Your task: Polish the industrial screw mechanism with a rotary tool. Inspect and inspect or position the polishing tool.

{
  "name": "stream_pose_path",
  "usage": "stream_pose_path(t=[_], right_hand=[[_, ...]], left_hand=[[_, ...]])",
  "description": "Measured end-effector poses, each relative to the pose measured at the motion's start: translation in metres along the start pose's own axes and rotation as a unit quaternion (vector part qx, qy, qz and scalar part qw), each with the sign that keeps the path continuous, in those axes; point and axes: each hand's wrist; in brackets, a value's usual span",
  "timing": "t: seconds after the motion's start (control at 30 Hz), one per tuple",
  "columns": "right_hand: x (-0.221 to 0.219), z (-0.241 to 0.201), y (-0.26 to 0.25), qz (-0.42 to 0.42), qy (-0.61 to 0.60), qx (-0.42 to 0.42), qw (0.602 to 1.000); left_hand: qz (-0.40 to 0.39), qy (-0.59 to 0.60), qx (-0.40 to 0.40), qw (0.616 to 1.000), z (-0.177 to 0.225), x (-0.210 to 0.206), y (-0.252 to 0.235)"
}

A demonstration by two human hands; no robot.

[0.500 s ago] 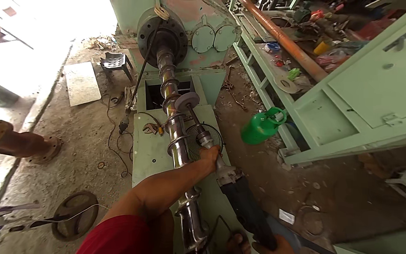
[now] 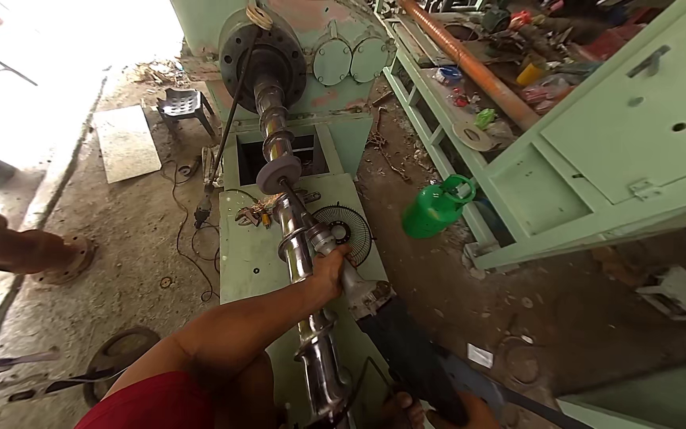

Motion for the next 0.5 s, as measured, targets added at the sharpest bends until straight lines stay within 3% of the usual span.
stream_pose_path(t=[0.5], right_hand=[[0.0002,0.0014,-0.0008,0.014,0.041,0.015,0.999]], left_hand=[[0.014,-0.015,-0.001,1.000,0.0011,-0.0014,0.0017]])
Point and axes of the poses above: each hand's wrist, its own y-axis away from the middle knuckle, its own x-axis out of the back of the hand, z = x × y, and after that the axes turned 1 degree about -z, right-handed
